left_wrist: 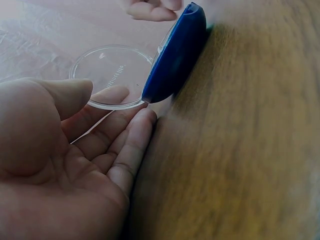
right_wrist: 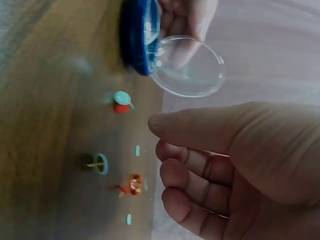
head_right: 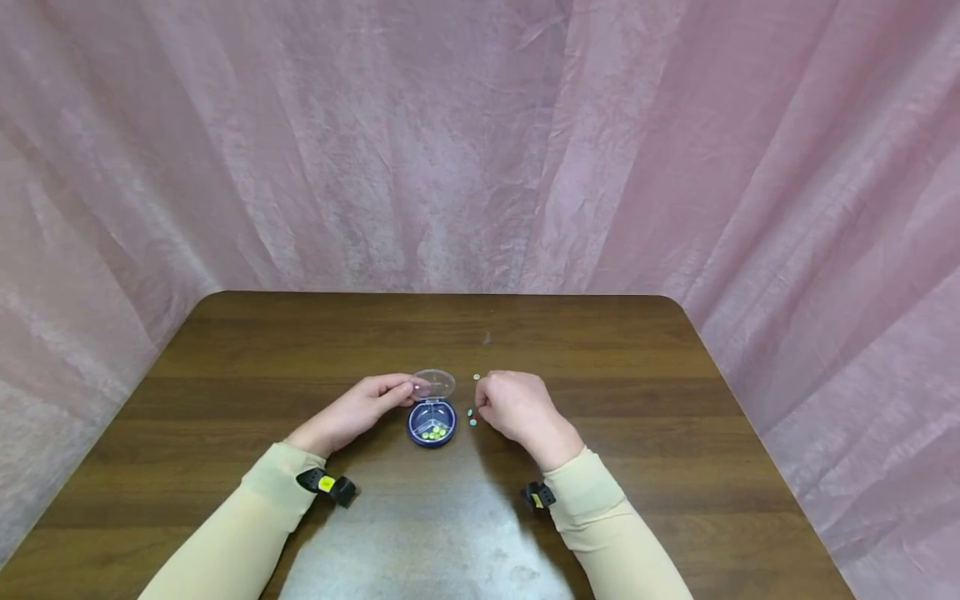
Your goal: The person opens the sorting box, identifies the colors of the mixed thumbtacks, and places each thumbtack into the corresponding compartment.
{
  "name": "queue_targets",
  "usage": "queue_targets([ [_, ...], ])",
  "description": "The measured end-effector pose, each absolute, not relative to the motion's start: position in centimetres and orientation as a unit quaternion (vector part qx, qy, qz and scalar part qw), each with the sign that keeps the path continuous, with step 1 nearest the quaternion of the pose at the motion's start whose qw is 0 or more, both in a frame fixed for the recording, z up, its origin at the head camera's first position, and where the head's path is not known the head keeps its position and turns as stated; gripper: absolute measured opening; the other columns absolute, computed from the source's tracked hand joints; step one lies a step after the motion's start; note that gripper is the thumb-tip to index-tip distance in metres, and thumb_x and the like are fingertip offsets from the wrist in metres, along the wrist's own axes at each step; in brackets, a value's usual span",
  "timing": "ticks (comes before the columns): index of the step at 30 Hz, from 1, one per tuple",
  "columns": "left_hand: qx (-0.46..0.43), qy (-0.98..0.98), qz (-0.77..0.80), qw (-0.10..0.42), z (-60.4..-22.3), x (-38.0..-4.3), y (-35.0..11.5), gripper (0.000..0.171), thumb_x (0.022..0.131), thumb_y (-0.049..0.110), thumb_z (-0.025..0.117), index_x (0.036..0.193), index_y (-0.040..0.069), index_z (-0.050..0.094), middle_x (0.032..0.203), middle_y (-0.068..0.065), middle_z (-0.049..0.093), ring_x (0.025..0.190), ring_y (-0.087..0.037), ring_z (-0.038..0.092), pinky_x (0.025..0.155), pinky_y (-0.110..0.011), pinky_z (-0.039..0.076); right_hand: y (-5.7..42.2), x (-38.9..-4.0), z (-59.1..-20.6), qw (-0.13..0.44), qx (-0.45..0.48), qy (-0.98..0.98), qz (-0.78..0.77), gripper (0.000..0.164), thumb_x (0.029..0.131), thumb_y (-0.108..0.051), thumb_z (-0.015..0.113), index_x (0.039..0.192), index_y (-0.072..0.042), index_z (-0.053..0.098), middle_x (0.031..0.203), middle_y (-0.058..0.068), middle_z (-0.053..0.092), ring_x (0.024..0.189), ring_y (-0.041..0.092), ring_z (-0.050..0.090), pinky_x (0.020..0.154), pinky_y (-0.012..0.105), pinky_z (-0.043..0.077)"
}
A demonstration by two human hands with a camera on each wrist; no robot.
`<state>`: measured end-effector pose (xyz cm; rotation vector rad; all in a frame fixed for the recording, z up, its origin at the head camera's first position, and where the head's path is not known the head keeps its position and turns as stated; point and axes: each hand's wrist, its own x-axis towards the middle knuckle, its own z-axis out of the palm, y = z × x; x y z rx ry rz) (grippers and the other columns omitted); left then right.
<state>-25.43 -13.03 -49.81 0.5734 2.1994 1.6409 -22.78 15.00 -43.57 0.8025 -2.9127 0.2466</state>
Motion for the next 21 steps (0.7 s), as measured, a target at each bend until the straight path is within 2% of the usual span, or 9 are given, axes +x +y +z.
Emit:
queue_targets([
  [6, 0.203, 0.772, 0.578, 0.169, -49.6, -25.3, -13.1, 0.036, 0.106, 0.036, 0.048, 0.131, 0.018, 0.066, 0.130, 0.001, 0.065, 0.124, -0.013, 0.057, 0.103, -0.032, 0.044, 14.5, -22.7, -44.2, 0.027, 0.268, -0.959, 0.082, 0.011, 0.079, -0.021, 0.074, 0.074, -0.027, 0.066, 0.070, -0.016, 0.053, 0.065, 0.006, 0.051, 0.058, 0.030, 0.045],
  [12, 0.204, 0.771, 0.578, 0.171, -49.8, -25.4, -13.0, 0.038, 0.106, 0.036, 0.048, 0.132, 0.015, 0.065, 0.130, 0.000, 0.064, 0.125, -0.014, 0.056, 0.103, -0.031, 0.044, 14.3, -22.5, -44.8, 0.025, 0.274, -0.958, 0.085, 0.016, 0.078, -0.019, 0.074, 0.074, -0.030, 0.063, 0.063, -0.019, 0.049, 0.064, 0.007, 0.052, 0.060, 0.032, 0.045],
  [21, 0.209, 0.768, 0.580, 0.171, -49.6, -25.2, -13.0, 0.038, 0.106, 0.033, 0.048, 0.133, 0.012, 0.064, 0.130, -0.002, 0.065, 0.126, -0.017, 0.056, 0.104, -0.033, 0.043, 14.1, -22.5, -45.4, 0.026, 0.275, -0.957, 0.087, 0.013, 0.077, -0.017, 0.072, 0.073, -0.026, 0.062, 0.064, -0.017, 0.050, 0.062, 0.008, 0.052, 0.058, 0.033, 0.044],
])
